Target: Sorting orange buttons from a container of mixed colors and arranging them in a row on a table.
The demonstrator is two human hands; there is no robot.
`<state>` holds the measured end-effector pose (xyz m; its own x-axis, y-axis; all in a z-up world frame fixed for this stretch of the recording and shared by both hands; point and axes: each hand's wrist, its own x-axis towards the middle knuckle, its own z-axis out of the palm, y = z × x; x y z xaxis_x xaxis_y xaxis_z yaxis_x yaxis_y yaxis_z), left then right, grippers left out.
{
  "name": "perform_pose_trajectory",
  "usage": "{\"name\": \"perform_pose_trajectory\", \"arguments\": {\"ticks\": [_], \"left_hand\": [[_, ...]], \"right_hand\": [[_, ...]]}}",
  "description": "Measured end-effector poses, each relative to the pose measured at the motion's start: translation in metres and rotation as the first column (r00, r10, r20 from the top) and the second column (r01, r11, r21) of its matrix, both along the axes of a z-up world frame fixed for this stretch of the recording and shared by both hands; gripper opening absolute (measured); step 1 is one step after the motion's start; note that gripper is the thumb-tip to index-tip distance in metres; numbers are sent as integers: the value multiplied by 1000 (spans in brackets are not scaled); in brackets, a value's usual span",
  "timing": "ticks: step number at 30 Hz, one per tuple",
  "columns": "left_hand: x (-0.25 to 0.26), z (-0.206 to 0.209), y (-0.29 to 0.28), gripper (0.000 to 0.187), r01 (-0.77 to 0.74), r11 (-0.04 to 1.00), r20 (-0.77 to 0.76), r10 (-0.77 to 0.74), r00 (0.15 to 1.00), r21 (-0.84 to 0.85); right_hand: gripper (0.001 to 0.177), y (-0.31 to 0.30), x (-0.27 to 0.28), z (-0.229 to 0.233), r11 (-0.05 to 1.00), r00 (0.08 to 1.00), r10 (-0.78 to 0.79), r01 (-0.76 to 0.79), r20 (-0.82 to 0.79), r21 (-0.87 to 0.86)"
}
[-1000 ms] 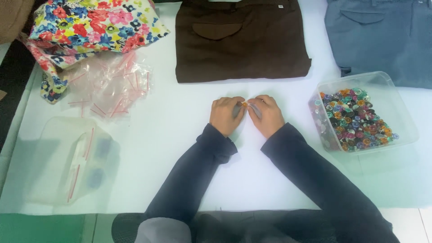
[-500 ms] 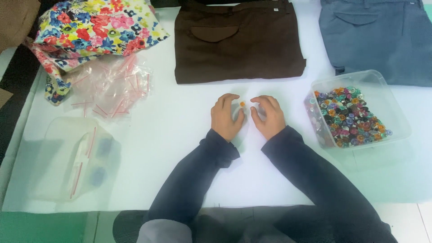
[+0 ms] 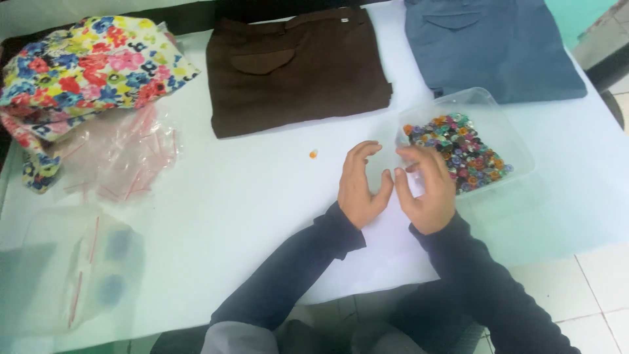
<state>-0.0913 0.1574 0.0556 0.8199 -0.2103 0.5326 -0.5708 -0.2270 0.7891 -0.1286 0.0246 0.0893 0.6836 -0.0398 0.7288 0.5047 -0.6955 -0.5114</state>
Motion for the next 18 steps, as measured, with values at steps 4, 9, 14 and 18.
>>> {"name": "perform_pose_trajectory", "arguments": {"ticks": [4, 9, 14, 18], "left_hand": [[25, 2, -56, 31, 183, 967, 38, -193, 981, 175], [92, -102, -140, 39, 143, 681, 84, -289, 954, 718], [102, -54, -149, 25, 242, 375, -178, -198, 964, 895], [114, -69, -157, 11, 139, 413, -95, -125, 988, 900]], "right_hand": [[28, -76, 10, 3, 992, 991, -30, 14, -130, -124], [69, -142, 25, -3, 962, 687, -72, -145, -723, -233], [81, -151, 47, -17, 911, 534, -173, -232, -828, -340], [70, -154, 55, -36, 881, 576, -228, -222, -785, -418]]}}
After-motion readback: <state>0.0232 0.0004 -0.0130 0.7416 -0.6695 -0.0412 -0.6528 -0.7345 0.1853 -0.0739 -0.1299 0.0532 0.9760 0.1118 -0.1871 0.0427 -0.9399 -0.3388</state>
